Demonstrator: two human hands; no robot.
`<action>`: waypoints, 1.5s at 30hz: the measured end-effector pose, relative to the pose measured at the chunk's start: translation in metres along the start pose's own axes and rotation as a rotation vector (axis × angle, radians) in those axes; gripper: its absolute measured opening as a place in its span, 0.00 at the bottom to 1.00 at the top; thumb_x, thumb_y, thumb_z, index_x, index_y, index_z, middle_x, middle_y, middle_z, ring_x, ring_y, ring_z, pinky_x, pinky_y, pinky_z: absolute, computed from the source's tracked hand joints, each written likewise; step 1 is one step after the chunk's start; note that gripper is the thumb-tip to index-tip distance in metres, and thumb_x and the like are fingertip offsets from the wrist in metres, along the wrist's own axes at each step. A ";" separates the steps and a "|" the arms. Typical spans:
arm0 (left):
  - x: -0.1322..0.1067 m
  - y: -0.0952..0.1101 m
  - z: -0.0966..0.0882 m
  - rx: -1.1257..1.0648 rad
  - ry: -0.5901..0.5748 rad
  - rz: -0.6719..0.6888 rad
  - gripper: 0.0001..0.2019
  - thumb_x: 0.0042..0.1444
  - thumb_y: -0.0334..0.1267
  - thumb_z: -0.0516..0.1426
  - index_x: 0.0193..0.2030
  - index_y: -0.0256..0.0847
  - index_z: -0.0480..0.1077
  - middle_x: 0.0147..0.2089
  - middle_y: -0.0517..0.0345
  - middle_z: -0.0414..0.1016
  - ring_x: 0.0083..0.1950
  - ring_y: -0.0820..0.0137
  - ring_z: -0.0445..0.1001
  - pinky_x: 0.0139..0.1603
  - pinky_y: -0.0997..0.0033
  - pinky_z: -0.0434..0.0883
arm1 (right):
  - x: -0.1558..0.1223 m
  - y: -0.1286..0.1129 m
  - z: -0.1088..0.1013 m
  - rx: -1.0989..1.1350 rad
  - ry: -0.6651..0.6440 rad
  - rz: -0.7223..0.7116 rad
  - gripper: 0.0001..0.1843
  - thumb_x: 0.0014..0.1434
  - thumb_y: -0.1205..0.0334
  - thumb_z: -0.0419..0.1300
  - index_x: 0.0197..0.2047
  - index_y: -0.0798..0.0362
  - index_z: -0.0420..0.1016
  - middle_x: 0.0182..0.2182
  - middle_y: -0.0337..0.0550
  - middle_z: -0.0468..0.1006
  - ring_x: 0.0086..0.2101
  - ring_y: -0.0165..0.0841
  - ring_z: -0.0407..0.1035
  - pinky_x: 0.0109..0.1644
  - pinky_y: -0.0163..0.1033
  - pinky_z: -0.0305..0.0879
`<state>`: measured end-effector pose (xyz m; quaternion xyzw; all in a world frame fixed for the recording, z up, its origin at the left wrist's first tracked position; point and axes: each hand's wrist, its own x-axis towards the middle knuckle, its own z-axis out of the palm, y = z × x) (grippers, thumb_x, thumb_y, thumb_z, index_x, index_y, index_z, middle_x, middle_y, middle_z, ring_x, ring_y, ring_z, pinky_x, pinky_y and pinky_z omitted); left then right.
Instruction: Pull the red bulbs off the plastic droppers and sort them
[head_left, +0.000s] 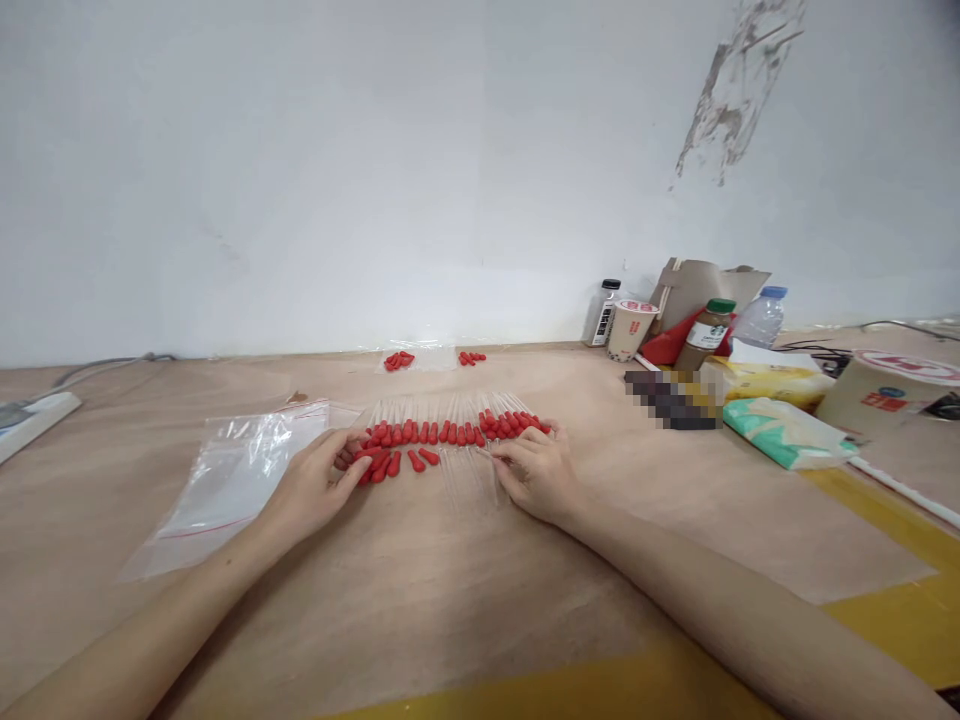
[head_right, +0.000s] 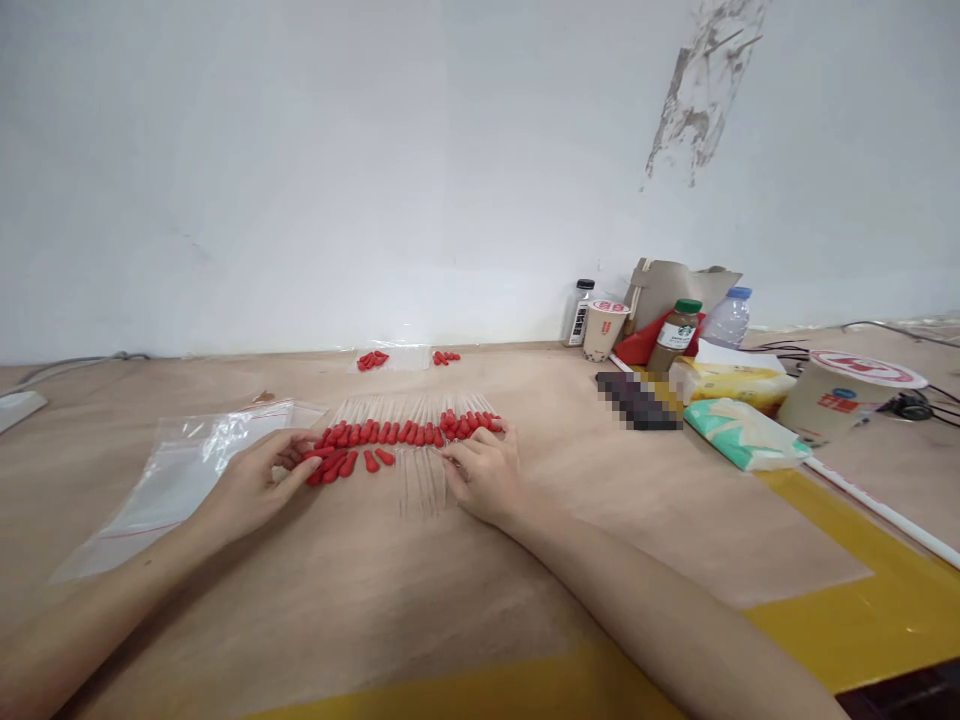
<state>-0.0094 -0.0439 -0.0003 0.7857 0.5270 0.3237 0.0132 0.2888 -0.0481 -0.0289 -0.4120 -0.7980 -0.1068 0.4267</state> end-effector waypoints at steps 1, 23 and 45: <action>-0.001 0.001 0.002 -0.019 -0.022 -0.008 0.13 0.55 0.45 0.52 0.44 0.42 0.67 0.35 0.57 0.72 0.35 0.67 0.72 0.33 0.69 0.71 | 0.000 0.000 0.001 -0.013 0.001 -0.017 0.08 0.56 0.65 0.55 0.31 0.50 0.75 0.27 0.36 0.79 0.30 0.29 0.65 0.50 0.44 0.45; 0.005 0.008 0.017 0.138 0.075 0.248 0.09 0.57 0.45 0.54 0.37 0.43 0.71 0.38 0.57 0.71 0.42 0.65 0.68 0.46 0.64 0.63 | -0.003 -0.004 0.002 0.012 -0.211 -0.142 0.18 0.52 0.44 0.58 0.39 0.48 0.75 0.34 0.40 0.78 0.38 0.35 0.64 0.53 0.50 0.44; 0.058 0.012 0.033 0.282 -0.031 0.051 0.12 0.51 0.47 0.56 0.26 0.42 0.70 0.41 0.53 0.70 0.47 0.58 0.66 0.48 0.55 0.59 | -0.001 -0.001 0.006 -0.024 -0.254 -0.235 0.33 0.45 0.30 0.54 0.40 0.49 0.75 0.34 0.43 0.77 0.38 0.36 0.64 0.55 0.51 0.43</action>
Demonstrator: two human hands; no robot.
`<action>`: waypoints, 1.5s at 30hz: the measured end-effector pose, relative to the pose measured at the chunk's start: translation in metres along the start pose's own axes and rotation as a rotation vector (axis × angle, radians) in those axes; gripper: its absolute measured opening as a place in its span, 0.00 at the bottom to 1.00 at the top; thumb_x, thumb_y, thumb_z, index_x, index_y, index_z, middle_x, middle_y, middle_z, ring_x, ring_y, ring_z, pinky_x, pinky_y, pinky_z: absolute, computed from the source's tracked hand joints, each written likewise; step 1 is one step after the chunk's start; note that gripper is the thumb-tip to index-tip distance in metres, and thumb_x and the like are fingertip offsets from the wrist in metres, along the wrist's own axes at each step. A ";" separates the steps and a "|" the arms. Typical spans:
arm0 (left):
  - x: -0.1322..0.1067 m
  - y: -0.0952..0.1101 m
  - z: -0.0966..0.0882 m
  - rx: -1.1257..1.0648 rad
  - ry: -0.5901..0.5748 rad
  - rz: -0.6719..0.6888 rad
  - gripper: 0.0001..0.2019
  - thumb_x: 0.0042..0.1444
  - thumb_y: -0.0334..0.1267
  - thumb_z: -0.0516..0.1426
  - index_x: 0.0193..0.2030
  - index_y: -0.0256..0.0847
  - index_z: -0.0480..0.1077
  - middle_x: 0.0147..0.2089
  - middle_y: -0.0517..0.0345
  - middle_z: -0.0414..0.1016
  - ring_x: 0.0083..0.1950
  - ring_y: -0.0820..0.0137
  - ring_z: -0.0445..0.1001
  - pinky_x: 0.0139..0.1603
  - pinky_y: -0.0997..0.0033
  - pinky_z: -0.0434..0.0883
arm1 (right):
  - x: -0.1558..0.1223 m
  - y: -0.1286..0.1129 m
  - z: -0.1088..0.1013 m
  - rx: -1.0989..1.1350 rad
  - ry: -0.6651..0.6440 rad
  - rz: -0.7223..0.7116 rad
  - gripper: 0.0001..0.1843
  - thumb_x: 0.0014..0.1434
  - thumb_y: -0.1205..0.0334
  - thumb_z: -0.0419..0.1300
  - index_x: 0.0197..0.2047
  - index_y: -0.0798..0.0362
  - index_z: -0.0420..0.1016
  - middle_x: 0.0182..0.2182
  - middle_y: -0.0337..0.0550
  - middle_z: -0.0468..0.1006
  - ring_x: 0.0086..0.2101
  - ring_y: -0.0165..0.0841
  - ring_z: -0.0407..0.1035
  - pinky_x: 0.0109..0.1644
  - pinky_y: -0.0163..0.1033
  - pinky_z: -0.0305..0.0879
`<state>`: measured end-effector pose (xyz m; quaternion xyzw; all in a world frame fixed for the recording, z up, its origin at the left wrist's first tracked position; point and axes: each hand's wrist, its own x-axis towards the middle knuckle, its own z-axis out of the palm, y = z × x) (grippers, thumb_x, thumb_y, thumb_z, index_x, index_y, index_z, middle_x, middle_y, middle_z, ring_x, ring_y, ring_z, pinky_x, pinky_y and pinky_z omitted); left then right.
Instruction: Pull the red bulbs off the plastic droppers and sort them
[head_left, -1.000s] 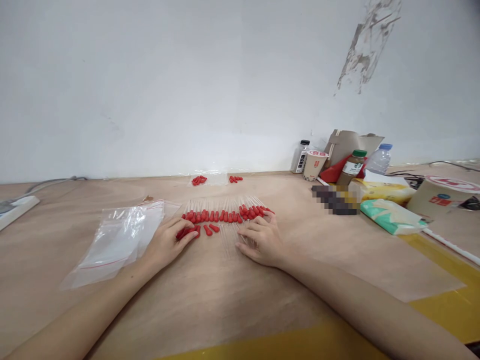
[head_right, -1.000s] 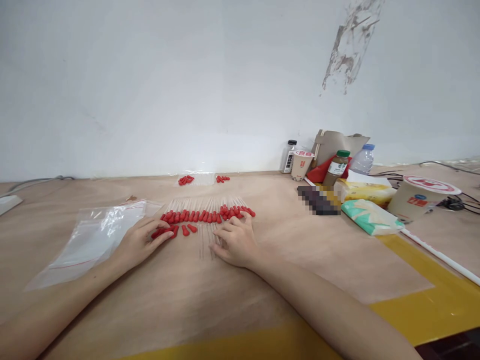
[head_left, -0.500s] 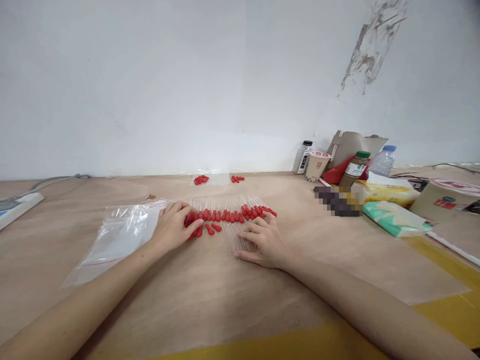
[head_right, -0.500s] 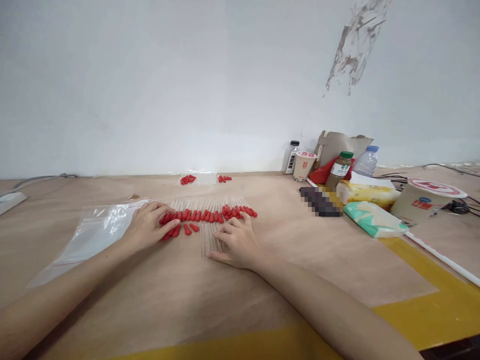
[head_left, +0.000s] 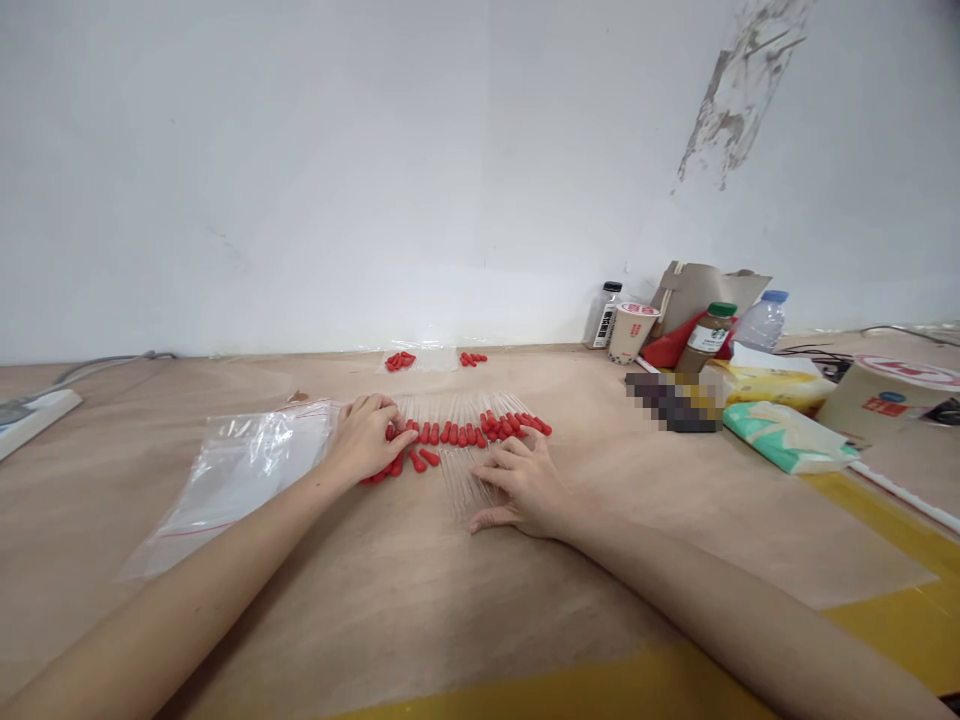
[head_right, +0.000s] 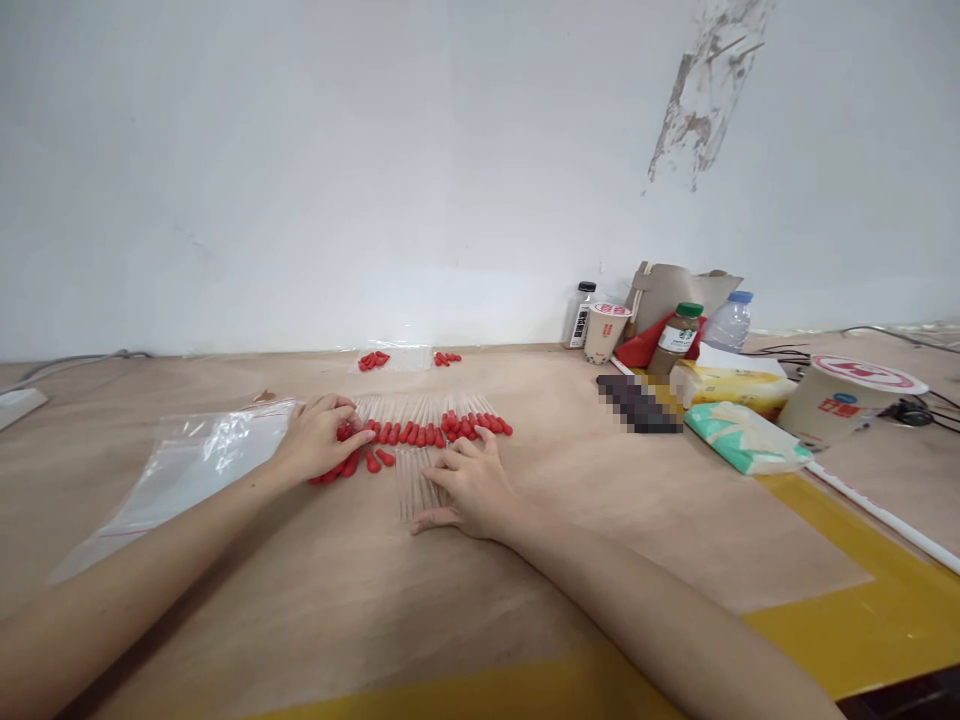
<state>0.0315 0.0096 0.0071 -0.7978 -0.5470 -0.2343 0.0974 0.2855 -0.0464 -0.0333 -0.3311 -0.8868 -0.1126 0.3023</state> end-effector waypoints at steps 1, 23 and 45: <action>0.000 0.000 0.001 -0.012 0.014 -0.008 0.11 0.51 0.46 0.56 0.26 0.42 0.70 0.41 0.53 0.70 0.47 0.58 0.66 0.48 0.55 0.59 | 0.000 0.000 0.000 -0.001 -0.003 0.002 0.33 0.45 0.30 0.54 0.41 0.50 0.75 0.34 0.43 0.77 0.38 0.36 0.64 0.55 0.52 0.43; -0.065 0.036 0.005 -0.535 0.111 0.278 0.04 0.59 0.33 0.51 0.32 0.40 0.65 0.41 0.54 0.74 0.44 0.69 0.73 0.44 0.68 0.70 | 0.001 0.001 -0.008 -0.005 0.238 0.174 0.24 0.55 0.45 0.56 0.49 0.51 0.69 0.48 0.49 0.71 0.49 0.40 0.61 0.56 0.50 0.45; -0.061 0.048 0.004 -0.310 0.036 0.418 0.09 0.60 0.38 0.51 0.30 0.40 0.67 0.31 0.58 0.72 0.39 0.68 0.69 0.46 0.63 0.60 | 0.000 -0.007 0.000 0.070 0.213 -0.086 0.10 0.60 0.60 0.54 0.32 0.48 0.76 0.21 0.34 0.74 0.30 0.29 0.60 0.49 0.46 0.46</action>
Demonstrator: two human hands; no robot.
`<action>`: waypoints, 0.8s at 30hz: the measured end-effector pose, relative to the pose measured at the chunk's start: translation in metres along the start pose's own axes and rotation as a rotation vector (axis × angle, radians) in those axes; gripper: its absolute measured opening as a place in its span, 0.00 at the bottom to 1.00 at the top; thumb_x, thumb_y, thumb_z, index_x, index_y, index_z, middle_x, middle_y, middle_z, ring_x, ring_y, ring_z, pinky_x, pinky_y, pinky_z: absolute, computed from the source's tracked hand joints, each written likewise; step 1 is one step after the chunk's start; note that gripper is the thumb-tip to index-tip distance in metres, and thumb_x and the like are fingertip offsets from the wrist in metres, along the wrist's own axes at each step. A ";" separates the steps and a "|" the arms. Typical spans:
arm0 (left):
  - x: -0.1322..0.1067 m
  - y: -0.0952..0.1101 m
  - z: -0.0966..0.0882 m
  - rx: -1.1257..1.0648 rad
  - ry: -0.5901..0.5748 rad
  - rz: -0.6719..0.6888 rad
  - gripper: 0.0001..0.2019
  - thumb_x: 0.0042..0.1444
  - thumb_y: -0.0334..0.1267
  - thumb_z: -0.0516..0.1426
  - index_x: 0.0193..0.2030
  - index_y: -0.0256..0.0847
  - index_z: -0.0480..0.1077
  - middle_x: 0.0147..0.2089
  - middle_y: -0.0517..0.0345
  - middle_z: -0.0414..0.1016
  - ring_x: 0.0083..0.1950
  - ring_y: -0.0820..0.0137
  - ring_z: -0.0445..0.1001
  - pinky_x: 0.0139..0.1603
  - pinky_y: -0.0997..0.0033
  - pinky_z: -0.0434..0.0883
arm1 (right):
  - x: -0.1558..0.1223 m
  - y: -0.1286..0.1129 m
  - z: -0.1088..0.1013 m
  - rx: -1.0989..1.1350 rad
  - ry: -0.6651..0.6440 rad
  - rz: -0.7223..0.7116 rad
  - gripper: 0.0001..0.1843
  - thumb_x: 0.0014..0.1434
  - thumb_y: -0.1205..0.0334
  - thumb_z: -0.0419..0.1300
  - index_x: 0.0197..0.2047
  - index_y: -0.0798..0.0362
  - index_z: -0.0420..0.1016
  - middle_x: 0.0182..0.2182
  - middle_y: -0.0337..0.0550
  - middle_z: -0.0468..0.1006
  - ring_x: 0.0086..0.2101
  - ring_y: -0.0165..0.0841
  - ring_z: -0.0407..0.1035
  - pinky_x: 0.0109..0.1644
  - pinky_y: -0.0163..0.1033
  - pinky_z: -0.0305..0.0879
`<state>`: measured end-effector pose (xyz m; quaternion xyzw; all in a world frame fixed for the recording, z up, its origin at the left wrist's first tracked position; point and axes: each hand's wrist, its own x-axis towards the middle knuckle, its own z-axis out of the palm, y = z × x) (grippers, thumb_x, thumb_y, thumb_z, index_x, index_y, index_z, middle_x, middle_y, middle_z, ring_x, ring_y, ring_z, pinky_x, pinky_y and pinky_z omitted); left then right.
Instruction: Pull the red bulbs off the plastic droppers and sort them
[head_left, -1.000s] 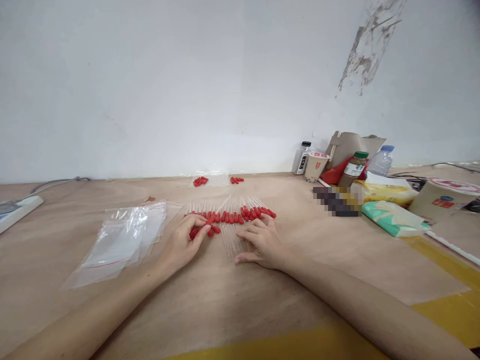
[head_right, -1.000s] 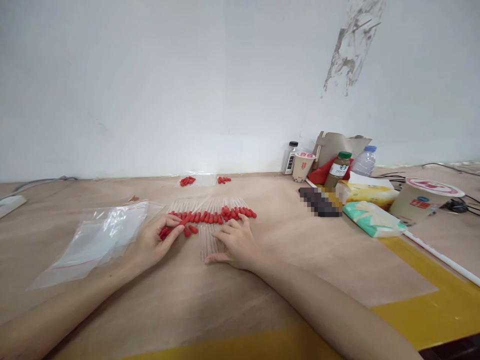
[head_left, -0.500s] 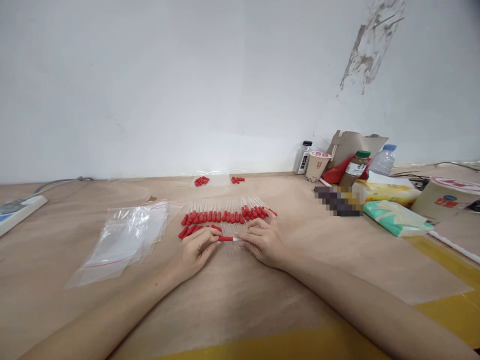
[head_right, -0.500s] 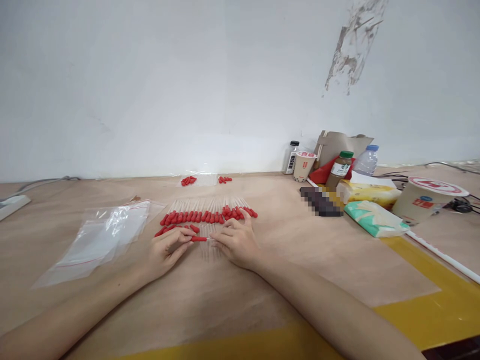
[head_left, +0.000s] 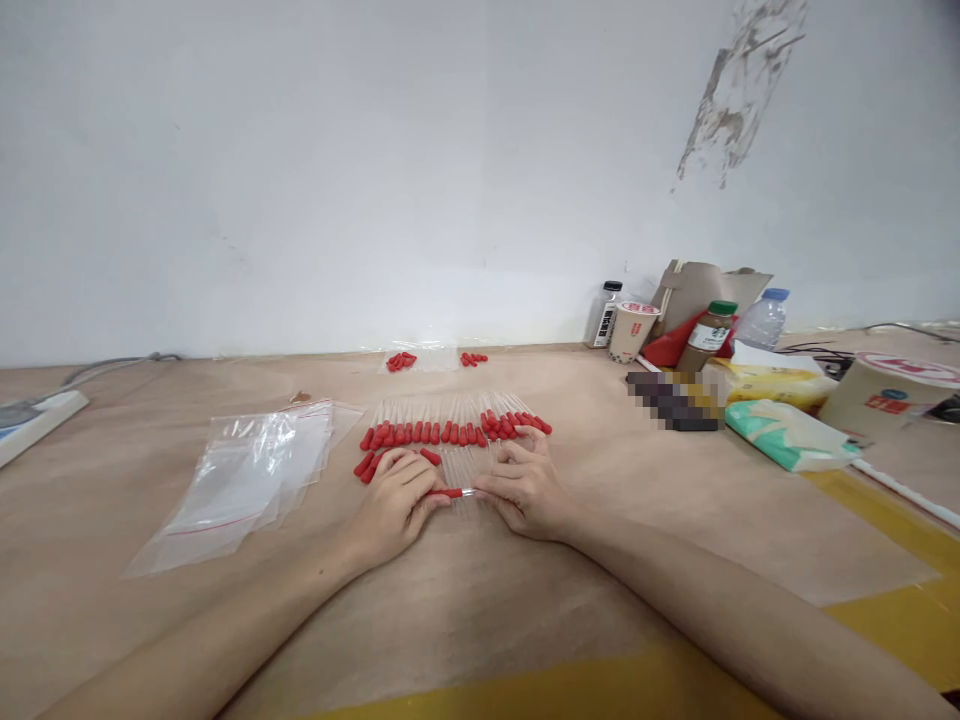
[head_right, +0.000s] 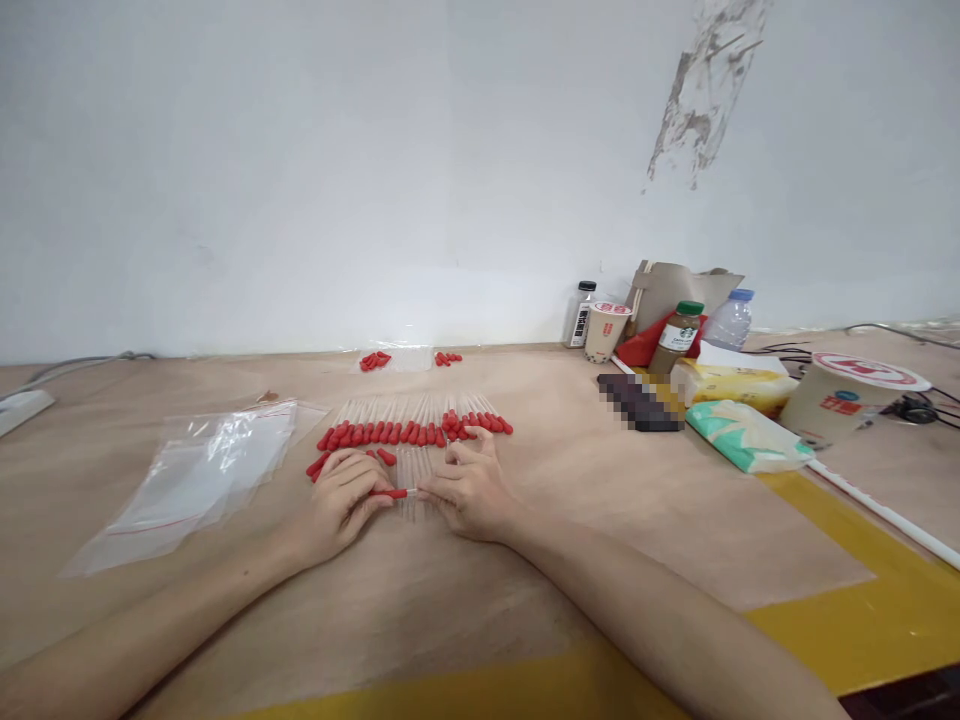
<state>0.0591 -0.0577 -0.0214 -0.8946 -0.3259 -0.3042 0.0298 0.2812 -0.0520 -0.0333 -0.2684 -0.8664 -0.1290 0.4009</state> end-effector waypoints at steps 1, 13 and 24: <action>-0.001 0.000 0.000 -0.002 -0.007 0.005 0.10 0.60 0.38 0.51 0.29 0.39 0.67 0.31 0.58 0.71 0.39 0.68 0.68 0.47 0.62 0.60 | 0.000 0.000 0.000 0.002 -0.001 -0.005 0.10 0.60 0.60 0.54 0.32 0.48 0.76 0.20 0.34 0.74 0.30 0.29 0.60 0.50 0.46 0.46; -0.002 0.005 -0.004 -0.064 -0.060 0.041 0.09 0.60 0.34 0.49 0.29 0.40 0.63 0.29 0.60 0.68 0.37 0.69 0.66 0.50 0.61 0.58 | -0.002 -0.001 -0.002 0.000 -0.036 -0.053 0.09 0.59 0.61 0.54 0.31 0.49 0.75 0.19 0.32 0.71 0.29 0.28 0.59 0.54 0.47 0.41; -0.001 0.007 -0.007 -0.094 -0.055 0.039 0.09 0.60 0.33 0.48 0.30 0.40 0.65 0.30 0.59 0.70 0.39 0.68 0.68 0.50 0.60 0.60 | -0.003 -0.002 -0.004 0.010 -0.071 -0.027 0.10 0.59 0.61 0.53 0.31 0.48 0.75 0.19 0.33 0.71 0.30 0.28 0.60 0.54 0.48 0.40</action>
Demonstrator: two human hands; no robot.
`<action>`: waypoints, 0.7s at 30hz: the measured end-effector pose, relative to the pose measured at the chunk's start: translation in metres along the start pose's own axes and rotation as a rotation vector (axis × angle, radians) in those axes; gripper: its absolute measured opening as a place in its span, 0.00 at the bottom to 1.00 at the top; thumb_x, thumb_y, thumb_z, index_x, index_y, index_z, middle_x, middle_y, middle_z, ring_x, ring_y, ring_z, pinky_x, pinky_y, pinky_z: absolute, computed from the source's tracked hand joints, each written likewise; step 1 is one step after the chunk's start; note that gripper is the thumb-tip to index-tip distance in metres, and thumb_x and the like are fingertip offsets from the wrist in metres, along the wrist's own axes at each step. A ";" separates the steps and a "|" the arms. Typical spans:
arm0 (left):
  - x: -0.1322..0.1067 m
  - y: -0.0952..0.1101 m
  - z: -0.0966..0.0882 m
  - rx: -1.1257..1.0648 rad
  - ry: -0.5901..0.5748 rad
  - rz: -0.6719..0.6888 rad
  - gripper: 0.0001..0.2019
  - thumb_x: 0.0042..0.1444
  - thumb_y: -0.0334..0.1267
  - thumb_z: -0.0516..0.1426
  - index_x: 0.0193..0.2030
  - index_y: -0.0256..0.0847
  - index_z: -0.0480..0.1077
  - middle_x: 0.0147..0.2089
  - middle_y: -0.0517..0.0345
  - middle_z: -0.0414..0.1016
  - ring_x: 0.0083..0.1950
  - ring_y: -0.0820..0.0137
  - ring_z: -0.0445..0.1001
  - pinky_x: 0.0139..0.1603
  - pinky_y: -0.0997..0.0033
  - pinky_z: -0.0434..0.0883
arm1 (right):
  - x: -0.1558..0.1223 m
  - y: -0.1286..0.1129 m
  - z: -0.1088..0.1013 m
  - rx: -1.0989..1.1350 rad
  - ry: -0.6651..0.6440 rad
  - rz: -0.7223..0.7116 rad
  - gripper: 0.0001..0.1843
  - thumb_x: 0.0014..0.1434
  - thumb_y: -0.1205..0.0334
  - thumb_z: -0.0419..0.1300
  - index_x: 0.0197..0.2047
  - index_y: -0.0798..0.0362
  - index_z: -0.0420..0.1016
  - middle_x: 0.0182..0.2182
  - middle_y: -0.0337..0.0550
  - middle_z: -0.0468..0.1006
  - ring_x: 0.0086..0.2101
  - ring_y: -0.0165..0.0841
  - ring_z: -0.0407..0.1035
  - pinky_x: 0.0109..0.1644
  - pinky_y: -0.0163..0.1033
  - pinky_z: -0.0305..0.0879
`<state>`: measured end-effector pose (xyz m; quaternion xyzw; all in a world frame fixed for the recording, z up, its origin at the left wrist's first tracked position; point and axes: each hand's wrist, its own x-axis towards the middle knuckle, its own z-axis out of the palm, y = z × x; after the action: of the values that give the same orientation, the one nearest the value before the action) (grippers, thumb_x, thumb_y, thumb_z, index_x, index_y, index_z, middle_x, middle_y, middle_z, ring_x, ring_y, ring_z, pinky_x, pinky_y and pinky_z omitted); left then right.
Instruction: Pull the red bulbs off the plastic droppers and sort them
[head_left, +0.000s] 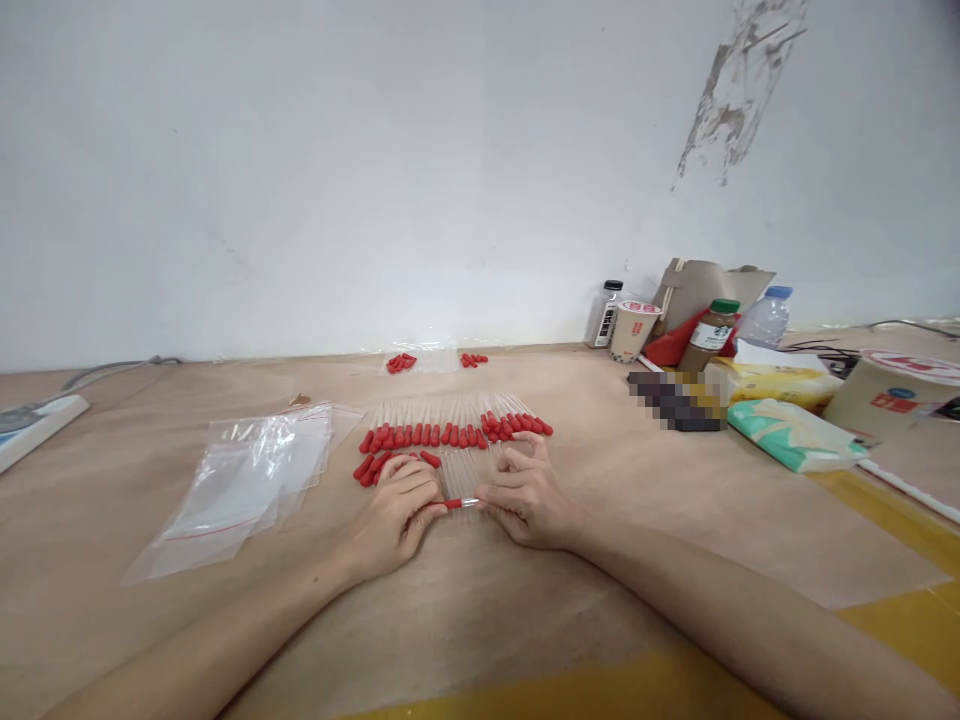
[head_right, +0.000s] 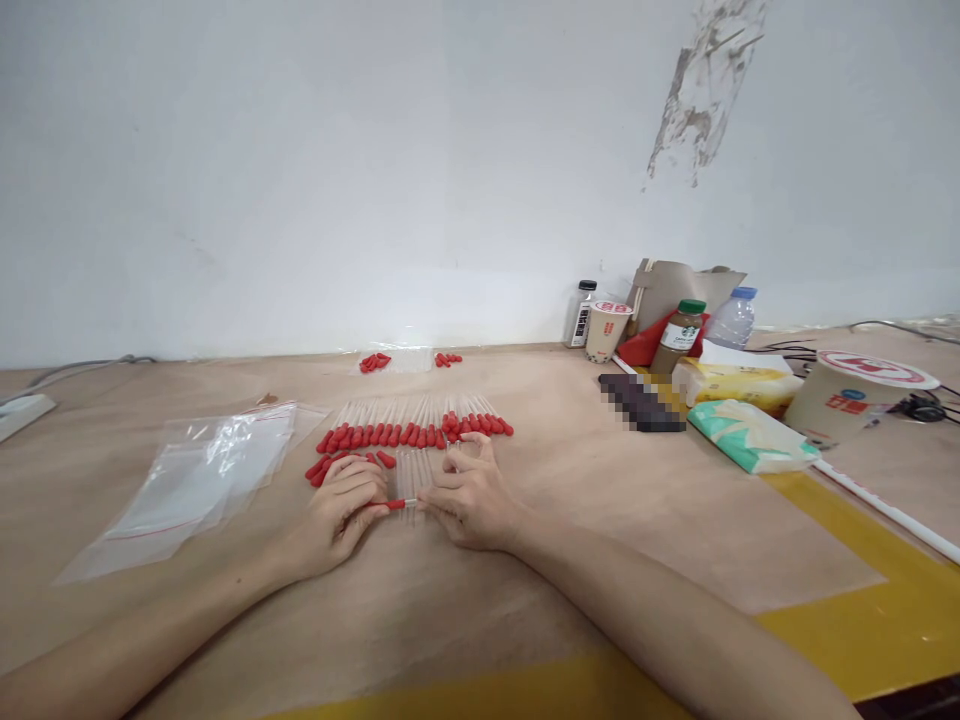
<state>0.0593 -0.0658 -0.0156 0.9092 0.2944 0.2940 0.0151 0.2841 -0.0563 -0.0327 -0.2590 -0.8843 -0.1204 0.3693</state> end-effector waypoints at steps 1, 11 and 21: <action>0.000 0.000 0.000 -0.003 0.002 -0.001 0.09 0.60 0.33 0.48 0.30 0.40 0.65 0.30 0.59 0.70 0.39 0.68 0.68 0.50 0.60 0.60 | 0.000 0.000 0.000 -0.002 -0.004 0.000 0.10 0.59 0.61 0.53 0.31 0.49 0.75 0.19 0.33 0.71 0.30 0.28 0.59 0.54 0.48 0.40; -0.001 0.001 -0.002 -0.029 0.010 0.005 0.10 0.60 0.33 0.48 0.28 0.40 0.63 0.30 0.59 0.69 0.38 0.68 0.68 0.49 0.61 0.61 | 0.002 -0.003 -0.006 0.046 0.012 0.002 0.12 0.60 0.60 0.52 0.29 0.50 0.74 0.18 0.33 0.69 0.29 0.28 0.58 0.53 0.48 0.43; -0.012 -0.011 -0.005 -0.043 0.157 -0.165 0.07 0.60 0.36 0.50 0.39 0.42 0.70 0.37 0.55 0.71 0.42 0.68 0.69 0.43 0.67 0.67 | -0.004 0.010 -0.005 0.000 0.063 0.186 0.10 0.59 0.59 0.54 0.38 0.47 0.77 0.21 0.36 0.73 0.29 0.29 0.60 0.49 0.45 0.47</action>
<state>0.0428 -0.0642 -0.0197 0.8556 0.3619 0.3683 0.0358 0.2953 -0.0515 -0.0316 -0.3359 -0.8446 -0.0935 0.4063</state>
